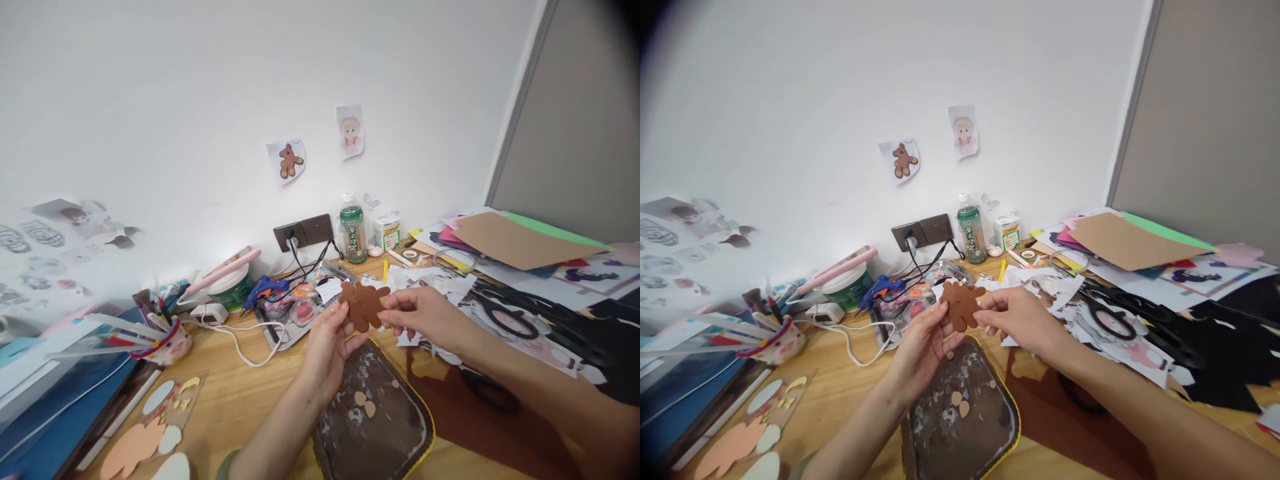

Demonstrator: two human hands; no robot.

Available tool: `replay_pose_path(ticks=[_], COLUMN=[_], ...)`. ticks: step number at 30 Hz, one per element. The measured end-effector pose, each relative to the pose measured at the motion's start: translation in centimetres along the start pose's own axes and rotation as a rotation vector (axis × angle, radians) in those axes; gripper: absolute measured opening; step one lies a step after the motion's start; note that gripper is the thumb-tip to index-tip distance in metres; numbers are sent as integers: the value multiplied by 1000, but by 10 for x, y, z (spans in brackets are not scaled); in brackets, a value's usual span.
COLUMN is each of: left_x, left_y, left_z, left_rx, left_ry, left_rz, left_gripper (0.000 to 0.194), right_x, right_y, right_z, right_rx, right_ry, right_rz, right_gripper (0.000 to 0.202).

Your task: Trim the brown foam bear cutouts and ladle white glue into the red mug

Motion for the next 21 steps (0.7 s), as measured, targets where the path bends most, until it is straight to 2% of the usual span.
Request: replay_pose_path(ticks=[7, 13, 21], left_x=[0, -1, -2], left_y=[0, 0, -8], left_z=[-2, -2, -7], left_rx=[-11, -36, -98], left_ry=[8, 21, 23], left_rz=[30, 62, 106], left_gripper=[24, 22, 17], right_x=[3, 4, 5], right_y=[-11, -16, -25], right_z=[-2, 0, -1], right_rx=[-20, -21, -139], right_ry=[9, -22, -28], right_rz=[-111, -110, -126], right_gripper=[23, 26, 21])
Point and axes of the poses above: each hand's wrist, its own z-axis away from the middle knuckle, its own y-axis out of the palm, x = y × z, the point moved 2 cm from there along -z, towards the middle knuckle, and after that the axes turned 10 degrees about x, right-handed, at the moved point
